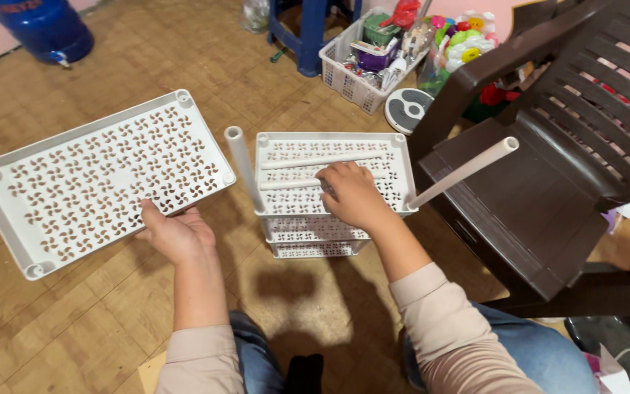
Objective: The person assembles a white plastic shelving unit by stacking trays and inserting vertical support poles. After assembly, the person wipes small colorful boxes with a tissue and places them on the shelves.
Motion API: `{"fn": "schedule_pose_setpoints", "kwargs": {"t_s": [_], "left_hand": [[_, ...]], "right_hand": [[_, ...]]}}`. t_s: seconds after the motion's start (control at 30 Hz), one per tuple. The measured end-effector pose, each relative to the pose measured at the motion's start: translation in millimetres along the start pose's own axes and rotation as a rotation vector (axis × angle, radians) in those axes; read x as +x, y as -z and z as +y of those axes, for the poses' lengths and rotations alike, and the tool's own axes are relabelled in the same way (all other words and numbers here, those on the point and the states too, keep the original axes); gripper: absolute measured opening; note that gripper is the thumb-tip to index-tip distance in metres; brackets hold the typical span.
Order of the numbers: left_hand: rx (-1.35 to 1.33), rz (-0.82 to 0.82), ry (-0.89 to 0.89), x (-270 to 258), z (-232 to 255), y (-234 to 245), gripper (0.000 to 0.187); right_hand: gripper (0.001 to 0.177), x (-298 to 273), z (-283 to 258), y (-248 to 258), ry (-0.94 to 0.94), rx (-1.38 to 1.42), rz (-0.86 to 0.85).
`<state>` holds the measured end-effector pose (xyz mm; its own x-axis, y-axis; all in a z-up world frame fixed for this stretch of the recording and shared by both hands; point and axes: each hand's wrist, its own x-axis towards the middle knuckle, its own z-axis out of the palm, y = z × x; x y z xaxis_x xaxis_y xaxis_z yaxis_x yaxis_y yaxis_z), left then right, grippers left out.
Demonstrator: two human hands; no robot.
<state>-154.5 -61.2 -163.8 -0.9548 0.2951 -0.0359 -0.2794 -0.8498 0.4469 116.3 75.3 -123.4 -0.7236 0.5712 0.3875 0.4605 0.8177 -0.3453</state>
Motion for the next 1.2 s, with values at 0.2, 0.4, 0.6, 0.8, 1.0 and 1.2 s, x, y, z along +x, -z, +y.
{"fn": "schedule_pose_setpoints", "kwargs": {"t_s": [0.2, 0.4, 0.6, 0.8, 1.0, 1.2], "left_hand": [[-0.033, 0.030, -0.017, 4.8, 3.3, 3.8, 0.055], [-0.028, 0.138, 0.012, 5.2, 3.6, -0.4, 0.058], [-0.034, 0.079, 0.001, 4.1, 0.9, -4.0, 0.059], [-0.005, 0.141, -0.032, 8.6, 0.4, -5.5, 0.057], [-0.006, 0.124, -0.029, 8.6, 2.7, -6.4, 0.058], [-0.013, 0.113, -0.021, 8.4, 2.6, -0.2, 0.051]], "right_hand": [[0.023, 22.6, 15.2, 9.1, -0.031, 0.030, -0.125], [0.017, 108.7, 20.4, -2.6, -0.364, 1.288, 0.384], [0.052, 178.5, -4.3, -42.7, -0.445, 1.729, 0.610], [0.052, 197.8, -12.6, -63.8, -0.381, 1.652, 0.597], [0.046, 198.6, -14.4, -75.3, -0.357, 1.546, 0.475], [0.044, 209.8, -18.4, -98.6, -0.248, 1.306, 0.369]]}}
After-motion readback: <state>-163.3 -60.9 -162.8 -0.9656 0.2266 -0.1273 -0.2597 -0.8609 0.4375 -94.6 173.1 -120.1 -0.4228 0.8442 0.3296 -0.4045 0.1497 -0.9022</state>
